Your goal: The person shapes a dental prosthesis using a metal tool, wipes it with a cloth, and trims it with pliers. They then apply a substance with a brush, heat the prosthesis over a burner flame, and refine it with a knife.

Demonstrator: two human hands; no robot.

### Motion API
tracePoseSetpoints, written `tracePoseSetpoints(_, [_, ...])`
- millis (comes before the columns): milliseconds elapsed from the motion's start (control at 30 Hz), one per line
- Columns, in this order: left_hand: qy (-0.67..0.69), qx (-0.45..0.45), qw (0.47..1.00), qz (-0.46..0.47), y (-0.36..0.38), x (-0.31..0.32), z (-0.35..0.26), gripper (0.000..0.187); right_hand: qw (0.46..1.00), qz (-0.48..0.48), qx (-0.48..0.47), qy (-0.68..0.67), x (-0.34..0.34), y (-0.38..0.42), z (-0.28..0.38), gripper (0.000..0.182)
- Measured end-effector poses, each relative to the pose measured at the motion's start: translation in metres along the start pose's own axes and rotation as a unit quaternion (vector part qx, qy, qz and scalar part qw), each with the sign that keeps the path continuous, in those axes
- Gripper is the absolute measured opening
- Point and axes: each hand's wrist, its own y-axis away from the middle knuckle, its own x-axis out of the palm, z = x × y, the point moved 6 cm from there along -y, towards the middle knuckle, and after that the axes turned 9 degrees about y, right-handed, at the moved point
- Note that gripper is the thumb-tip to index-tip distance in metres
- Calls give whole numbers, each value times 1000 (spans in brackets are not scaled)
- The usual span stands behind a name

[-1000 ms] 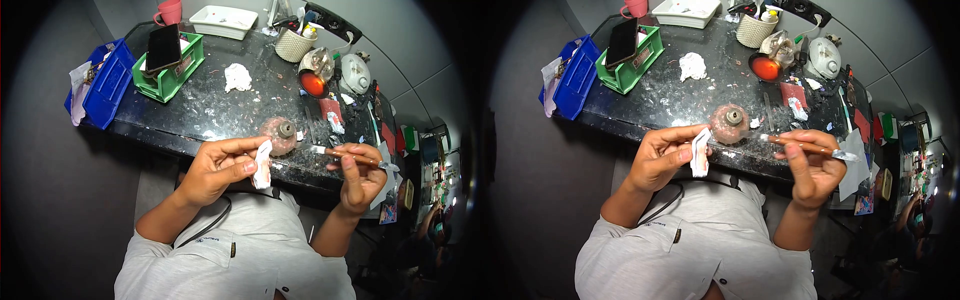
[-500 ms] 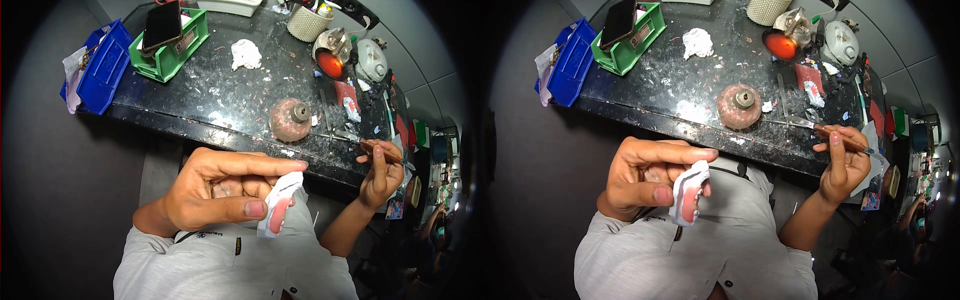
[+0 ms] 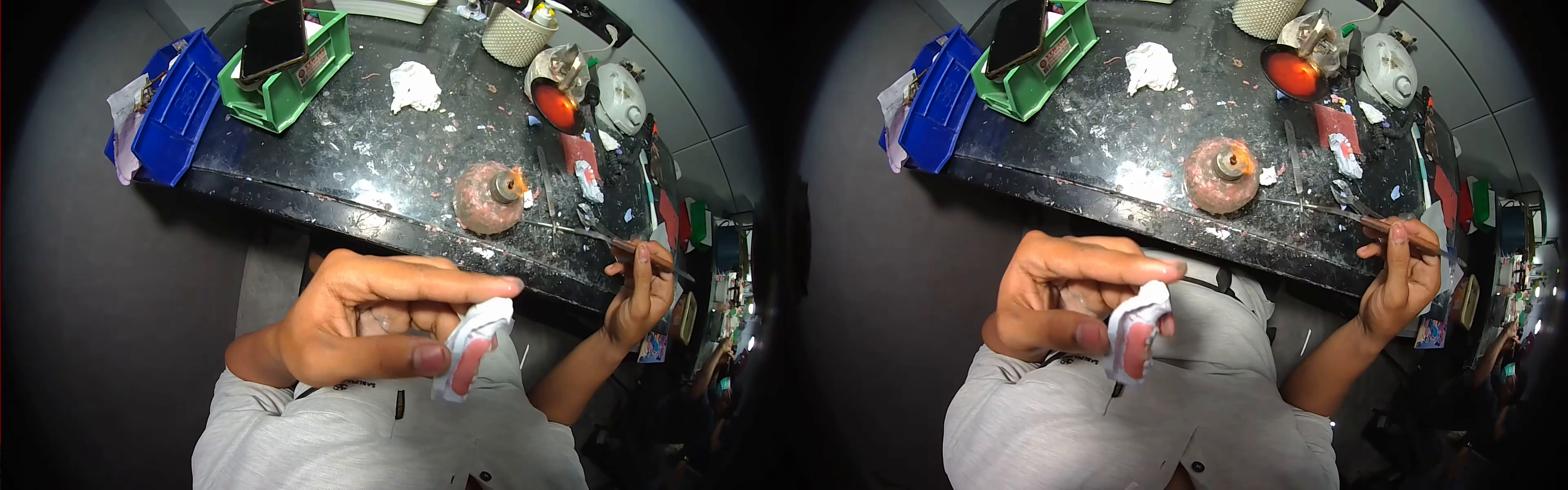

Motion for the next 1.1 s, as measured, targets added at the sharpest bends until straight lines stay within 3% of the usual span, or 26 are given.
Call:
tracePoseSetpoints(67, [-57, 55, 997, 13, -5, -11, -2, 60, 999, 13, 46, 24, -5, -4, -7, 11])
tracePoseSetpoints(133, [8, 94, 996, -8, -12, -22, -3, 60, 995, 24, 90, 44, -10, -9, -14, 13])
tracePoseSetpoints(200, [1, 106, 994, -13, -17, -36, -3, 59, 960, 79, 219, 157, -11, -8, -31, 22])
tracePoseSetpoints(267, [-7, 112, 992, -49, -20, -44, -4, 58, 957, 85, 214, 175, -10, -9, -43, 28])
tracePoseSetpoints(400, [6, 100, 993, -60, -27, -59, -3, 56, 940, 114, 183, 265, -7, -14, -53, 30])
tracePoseSetpoints(500, [-6, 108, 988, -110, -29, -68, -2, 49, 895, 59, 157, 412, 0, -16, -40, 25])
tracePoseSetpoints(533, [-16, 113, 985, -127, -30, -73, -1, 48, 896, 58, 157, 411, 8, -12, -38, 25])
tracePoseSetpoints(600, [-29, 120, 982, -142, -31, -79, -1, 44, 934, 18, 55, 352, 26, -5, -21, 24])
tracePoseSetpoints(700, [3, 154, 979, -131, -34, -87, -4, 37, 931, 161, -20, 326, 80, 18, 15, 47])
tracePoseSetpoints(800, [-18, 166, 974, -154, -35, -94, -4, 36, 908, 210, -132, 338, 111, 33, 20, 71])
tracePoseSetpoints(1100, [-63, 204, 960, -180, -38, -101, -7, 40, 885, 191, -153, 396, 136, 40, 12, 79])
